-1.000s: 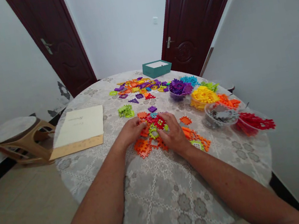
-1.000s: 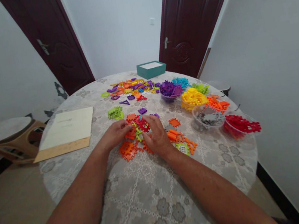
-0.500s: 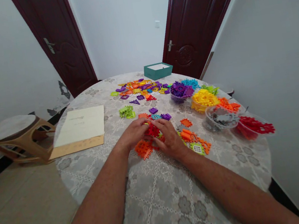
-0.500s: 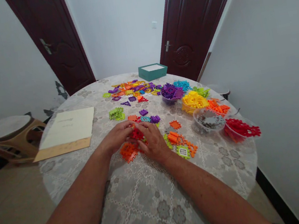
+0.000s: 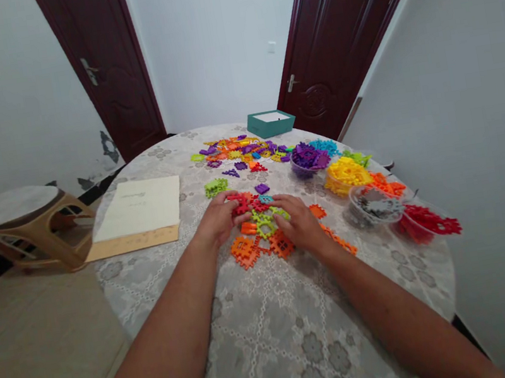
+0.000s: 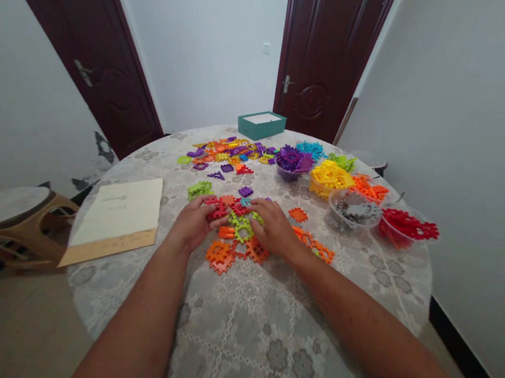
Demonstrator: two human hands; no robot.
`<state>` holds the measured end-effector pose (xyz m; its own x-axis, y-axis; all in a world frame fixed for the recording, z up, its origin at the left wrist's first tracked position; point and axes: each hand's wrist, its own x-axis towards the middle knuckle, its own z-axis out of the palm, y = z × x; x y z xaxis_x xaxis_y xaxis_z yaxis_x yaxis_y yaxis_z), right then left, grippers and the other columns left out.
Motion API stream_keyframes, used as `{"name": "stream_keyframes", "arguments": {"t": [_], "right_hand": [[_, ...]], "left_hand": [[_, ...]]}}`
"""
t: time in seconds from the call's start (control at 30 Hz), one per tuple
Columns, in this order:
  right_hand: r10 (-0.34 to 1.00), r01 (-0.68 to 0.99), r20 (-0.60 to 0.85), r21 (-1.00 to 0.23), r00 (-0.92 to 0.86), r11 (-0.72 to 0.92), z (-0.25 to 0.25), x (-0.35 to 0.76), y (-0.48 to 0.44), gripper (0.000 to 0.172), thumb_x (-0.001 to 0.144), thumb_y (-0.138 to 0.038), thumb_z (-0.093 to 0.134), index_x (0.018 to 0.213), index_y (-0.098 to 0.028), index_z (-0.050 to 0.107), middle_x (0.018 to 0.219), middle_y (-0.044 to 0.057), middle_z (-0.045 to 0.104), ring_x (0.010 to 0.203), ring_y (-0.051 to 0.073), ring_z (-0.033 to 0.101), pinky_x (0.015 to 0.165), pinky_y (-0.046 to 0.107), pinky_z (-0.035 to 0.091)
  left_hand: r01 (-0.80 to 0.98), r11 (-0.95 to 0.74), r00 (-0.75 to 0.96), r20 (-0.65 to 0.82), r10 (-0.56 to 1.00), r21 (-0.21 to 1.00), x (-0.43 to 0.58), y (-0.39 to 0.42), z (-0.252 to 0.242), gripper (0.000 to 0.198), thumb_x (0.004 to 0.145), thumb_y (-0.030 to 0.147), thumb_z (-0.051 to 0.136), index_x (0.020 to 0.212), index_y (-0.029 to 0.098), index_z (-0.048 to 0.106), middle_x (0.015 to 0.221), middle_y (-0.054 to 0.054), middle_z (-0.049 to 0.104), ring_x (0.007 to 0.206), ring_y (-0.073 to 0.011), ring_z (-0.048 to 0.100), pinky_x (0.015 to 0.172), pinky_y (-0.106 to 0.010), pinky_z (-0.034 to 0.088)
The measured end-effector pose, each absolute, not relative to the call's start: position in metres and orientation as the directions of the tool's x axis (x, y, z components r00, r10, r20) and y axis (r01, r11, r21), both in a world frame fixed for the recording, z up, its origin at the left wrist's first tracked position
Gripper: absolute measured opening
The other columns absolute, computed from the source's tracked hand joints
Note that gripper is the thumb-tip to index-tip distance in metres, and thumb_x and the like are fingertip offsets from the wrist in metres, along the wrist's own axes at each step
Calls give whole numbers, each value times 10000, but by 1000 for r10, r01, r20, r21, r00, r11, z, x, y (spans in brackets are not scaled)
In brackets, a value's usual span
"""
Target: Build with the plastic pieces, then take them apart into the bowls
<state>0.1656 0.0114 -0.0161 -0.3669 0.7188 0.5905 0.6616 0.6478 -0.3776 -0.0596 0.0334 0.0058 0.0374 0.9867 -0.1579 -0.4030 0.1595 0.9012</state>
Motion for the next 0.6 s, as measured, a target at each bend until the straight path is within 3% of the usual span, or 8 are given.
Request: {"name": "stream_keyframes", "arguments": {"t": [0.17, 0.33, 0.47, 0.6], "right_hand": [[813, 775, 399, -303, -424, 554, -12, 176, 39, 341, 914, -98, 569, 1192, -194, 743, 1263, 121, 725, 1229, 255, 630, 1117, 459, 462], [803, 812, 336, -155, -492, 562, -8, 156, 47, 439, 935, -79, 559, 1316, -228, 717, 1415, 131, 654, 1301, 285, 568, 1108, 471, 451], [819, 842, 270, -47, -507, 537, -8, 141, 54, 358, 975, -132, 565, 1266, -258, 732, 1431, 121, 644, 1311, 311, 539, 1062, 489, 462], [833, 855, 231, -8, -502, 518, -13, 140, 57, 244, 1016, -211, 561, 1188, -215, 735, 1274, 142, 705, 1198, 298, 590, 1024, 458, 466]], "left_hand": [[-547, 136, -100, -226, 969, 826, -66, 42, 7, 329, 769, 15, 605, 1042, 197, 586, 932, -64, 679, 825, -195, 729, 823, -422, 664], [-580, 125, -116, -233, 965, 805, -64, 40, 6, 326, 748, 21, 608, 1014, 209, 589, 920, -47, 661, 829, -182, 693, 880, -479, 653], [-591, 127, -101, -229, 968, 796, -64, 41, 4, 349, 716, 13, 593, 1002, 213, 589, 890, -34, 656, 834, -185, 690, 902, -492, 646], [-575, 160, -71, -244, 967, 802, -64, 42, 2, 373, 701, 16, 588, 1023, 204, 589, 858, -33, 675, 809, -190, 708, 885, -469, 643]]}}
